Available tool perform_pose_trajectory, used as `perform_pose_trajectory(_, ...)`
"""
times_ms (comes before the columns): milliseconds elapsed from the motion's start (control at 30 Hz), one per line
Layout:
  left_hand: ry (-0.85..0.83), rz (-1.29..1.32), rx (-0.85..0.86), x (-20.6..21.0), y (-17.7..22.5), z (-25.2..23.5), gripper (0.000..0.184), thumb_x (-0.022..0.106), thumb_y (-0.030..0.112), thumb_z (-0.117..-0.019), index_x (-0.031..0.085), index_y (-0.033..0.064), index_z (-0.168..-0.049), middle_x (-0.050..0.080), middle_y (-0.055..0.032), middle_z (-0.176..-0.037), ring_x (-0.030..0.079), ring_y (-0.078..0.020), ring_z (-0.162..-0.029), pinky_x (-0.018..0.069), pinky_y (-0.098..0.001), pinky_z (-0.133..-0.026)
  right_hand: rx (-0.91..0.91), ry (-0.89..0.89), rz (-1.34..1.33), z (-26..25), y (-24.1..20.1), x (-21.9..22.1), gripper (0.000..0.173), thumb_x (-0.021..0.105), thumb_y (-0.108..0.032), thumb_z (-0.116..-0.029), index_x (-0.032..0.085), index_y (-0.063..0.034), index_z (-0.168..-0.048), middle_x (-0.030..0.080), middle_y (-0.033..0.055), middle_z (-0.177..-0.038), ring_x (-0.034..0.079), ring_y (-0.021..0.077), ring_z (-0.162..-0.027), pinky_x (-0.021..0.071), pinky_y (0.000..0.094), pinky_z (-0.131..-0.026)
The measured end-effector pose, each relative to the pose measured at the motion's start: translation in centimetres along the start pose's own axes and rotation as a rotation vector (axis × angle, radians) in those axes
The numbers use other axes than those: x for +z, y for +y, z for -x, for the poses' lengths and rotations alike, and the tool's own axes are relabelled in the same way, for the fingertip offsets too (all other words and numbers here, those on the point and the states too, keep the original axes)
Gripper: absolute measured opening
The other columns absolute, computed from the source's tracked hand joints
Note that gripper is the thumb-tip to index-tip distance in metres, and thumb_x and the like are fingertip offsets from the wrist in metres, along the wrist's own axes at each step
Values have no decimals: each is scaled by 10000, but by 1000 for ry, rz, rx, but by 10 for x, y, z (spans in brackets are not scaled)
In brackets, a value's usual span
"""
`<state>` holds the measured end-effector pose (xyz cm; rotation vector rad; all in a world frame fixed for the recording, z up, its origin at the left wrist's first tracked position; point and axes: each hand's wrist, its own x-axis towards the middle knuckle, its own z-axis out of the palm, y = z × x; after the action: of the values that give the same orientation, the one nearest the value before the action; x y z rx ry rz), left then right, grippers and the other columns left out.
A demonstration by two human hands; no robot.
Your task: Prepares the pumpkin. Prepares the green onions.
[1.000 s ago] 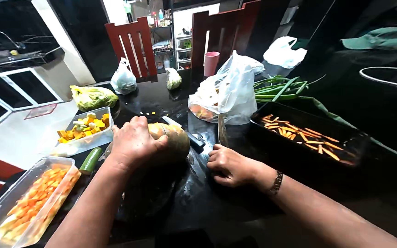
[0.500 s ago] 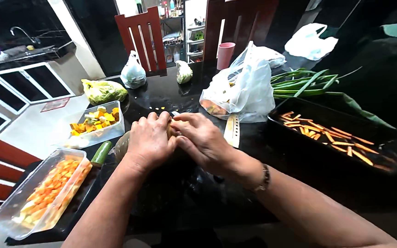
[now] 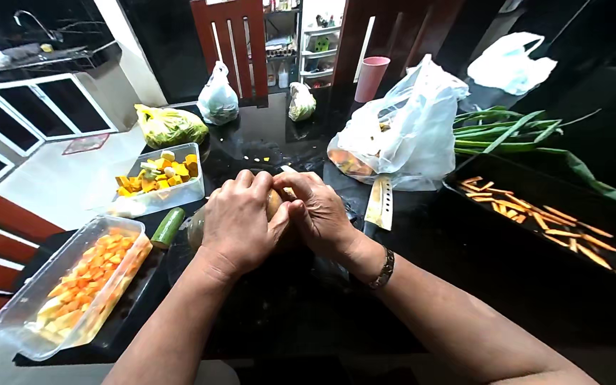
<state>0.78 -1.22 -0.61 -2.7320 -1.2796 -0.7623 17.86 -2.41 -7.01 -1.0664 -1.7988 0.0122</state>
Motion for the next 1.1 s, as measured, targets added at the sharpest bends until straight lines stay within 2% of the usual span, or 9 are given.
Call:
perform_pose_trajectory(267,34,0,7,-2,-2,6,430,547,463,-918,723,119,-1106,678,-107,-1029,669,-320,-918,512,-529,-707,-83,17,-25,2,6,2,503,374,-448,-1063,719,-94,-1155,689,96,-1243,624,257,-1166,496,470,-881)
perform_pose_trajectory(433,63,-1,0,-5,-5,16,423,560,439,-909,729,107,-1110,689,-112,-1047,674,-327,-931,512,-532,-720,-77,-17,-13,4,-5,5,417,412,-370,-1043,712,-108,-1166,679,88,-1241,608,289,-1177,484,499,-797)
perform_pose_trajectory(500,61,16,-14,-8,-6,16,405,564,421,-912,719,105,-1111,683,-115,-1048,670,-331,-929,509,-540,-713,-39,-133,-29,3,-11,-3,398,437,-354,-1034,674,-118,-1250,636,76,-1308,557,291,-1260,482,522,-841)
perform_pose_trajectory(633,41,60,-20,-10,-7,18,376,557,385,-919,714,100,-1107,670,-119,-1029,663,-342,-933,506,-557,-713,82,-322,-65,9,-17,-17,557,526,-421,-975,547,-156,-1464,515,130,-1458,419,352,-1411,439,633,-970)
perform_pose_trajectory(700,40,53,-11,-10,-6,17,374,575,397,-909,711,104,-1097,663,-114,-1007,657,-334,-917,502,-546,-704,152,-387,-87,7,-20,-24,562,528,-417,-996,505,-175,-1503,490,110,-1501,379,317,-1455,394,607,-1076)
perform_pose_trajectory(767,36,27,7,-8,-6,16,401,597,450,-899,711,115,-1086,663,-104,-996,657,-327,-909,502,-535,-703,178,-408,-73,5,-21,-28,544,511,-408,-1009,491,-195,-1508,506,96,-1493,394,298,-1450,388,579,-1105)
perform_pose_trajectory(900,13,-17,33,-5,-2,11,456,616,536,-905,704,119,-1067,657,-99,-977,651,-326,-898,495,-527,-713,187,-401,-12,8,-26,-30,536,458,-396,-1017,484,-186,-1510,534,117,-1448,433,313,-1417,416,586,-1060)
perform_pose_trajectory(1000,10,-28,53,-3,-1,9,418,586,493,-924,698,115,-1062,651,-99,-966,644,-328,-890,488,-522,-704,251,-432,-127,4,-24,-33,525,514,-338,-981,490,-152,-1472,534,99,-1436,417,288,-1419,379,572,-1095)
perform_pose_trajectory(1100,-2,-14,37,-5,-3,10,410,575,472,-929,698,117,-1094,653,-99,-989,645,-327,-904,490,-524,-702,237,-381,-278,4,-11,-27,521,595,-309,-927,526,-152,-1419,540,68,-1388,462,229,-1347,435,493,-1052)
